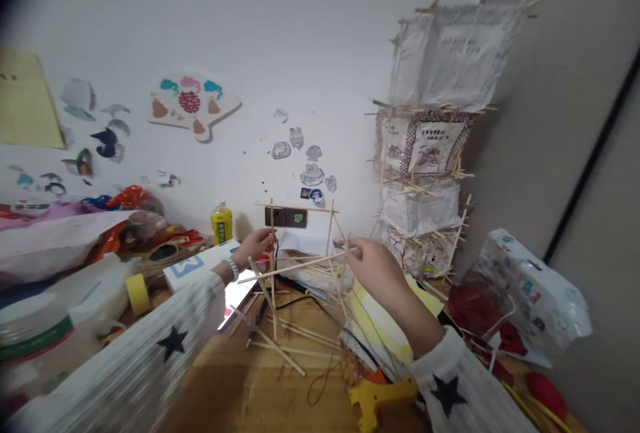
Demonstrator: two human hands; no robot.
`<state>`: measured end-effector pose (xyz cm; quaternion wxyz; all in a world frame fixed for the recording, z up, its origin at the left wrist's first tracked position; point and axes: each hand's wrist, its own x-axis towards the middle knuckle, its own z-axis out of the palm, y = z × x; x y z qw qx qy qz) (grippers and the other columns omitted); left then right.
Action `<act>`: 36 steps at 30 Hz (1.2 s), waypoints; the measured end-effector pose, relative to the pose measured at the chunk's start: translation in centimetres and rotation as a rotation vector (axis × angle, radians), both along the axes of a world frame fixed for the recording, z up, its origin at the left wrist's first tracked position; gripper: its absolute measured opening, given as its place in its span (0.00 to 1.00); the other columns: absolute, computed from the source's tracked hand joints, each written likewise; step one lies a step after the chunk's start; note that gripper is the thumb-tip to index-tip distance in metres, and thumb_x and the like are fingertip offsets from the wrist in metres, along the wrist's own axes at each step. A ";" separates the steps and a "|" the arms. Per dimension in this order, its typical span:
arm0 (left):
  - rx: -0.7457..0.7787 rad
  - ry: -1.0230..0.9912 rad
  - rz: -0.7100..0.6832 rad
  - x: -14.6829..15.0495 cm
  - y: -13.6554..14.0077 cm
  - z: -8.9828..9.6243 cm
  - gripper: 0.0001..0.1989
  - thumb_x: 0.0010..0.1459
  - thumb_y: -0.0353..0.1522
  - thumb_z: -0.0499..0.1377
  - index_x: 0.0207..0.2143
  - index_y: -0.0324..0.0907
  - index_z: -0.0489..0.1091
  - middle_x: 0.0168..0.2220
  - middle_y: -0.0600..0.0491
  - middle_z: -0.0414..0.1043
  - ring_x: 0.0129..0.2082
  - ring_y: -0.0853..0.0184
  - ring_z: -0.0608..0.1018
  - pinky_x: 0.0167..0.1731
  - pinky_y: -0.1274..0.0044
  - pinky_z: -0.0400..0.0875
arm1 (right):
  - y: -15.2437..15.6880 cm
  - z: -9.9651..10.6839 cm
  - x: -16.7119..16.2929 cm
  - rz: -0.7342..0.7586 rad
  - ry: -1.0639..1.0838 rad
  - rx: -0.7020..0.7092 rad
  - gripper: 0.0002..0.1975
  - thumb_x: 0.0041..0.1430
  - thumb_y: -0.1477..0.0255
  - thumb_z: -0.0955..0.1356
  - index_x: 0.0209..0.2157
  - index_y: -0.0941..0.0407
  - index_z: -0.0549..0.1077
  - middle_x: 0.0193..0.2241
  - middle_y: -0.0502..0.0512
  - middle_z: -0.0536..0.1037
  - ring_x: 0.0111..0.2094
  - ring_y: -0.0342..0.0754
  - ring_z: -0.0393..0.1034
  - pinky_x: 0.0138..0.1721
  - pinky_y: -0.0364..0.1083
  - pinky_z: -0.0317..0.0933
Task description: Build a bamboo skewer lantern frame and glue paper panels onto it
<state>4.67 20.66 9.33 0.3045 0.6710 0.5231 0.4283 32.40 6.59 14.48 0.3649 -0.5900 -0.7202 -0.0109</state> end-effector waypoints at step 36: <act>-0.053 0.612 0.186 3.5 -13.1 -4.6 0.15 0.59 0.28 0.47 0.49 0.34 0.59 0.37 0.40 0.76 0.37 0.59 0.78 0.33 0.74 0.64 | 1.4 -1.8 -2.0 0.033 0.472 -0.041 0.13 0.57 0.64 0.62 0.29 0.57 0.72 0.15 0.48 0.74 0.10 0.39 0.62 0.15 0.37 0.55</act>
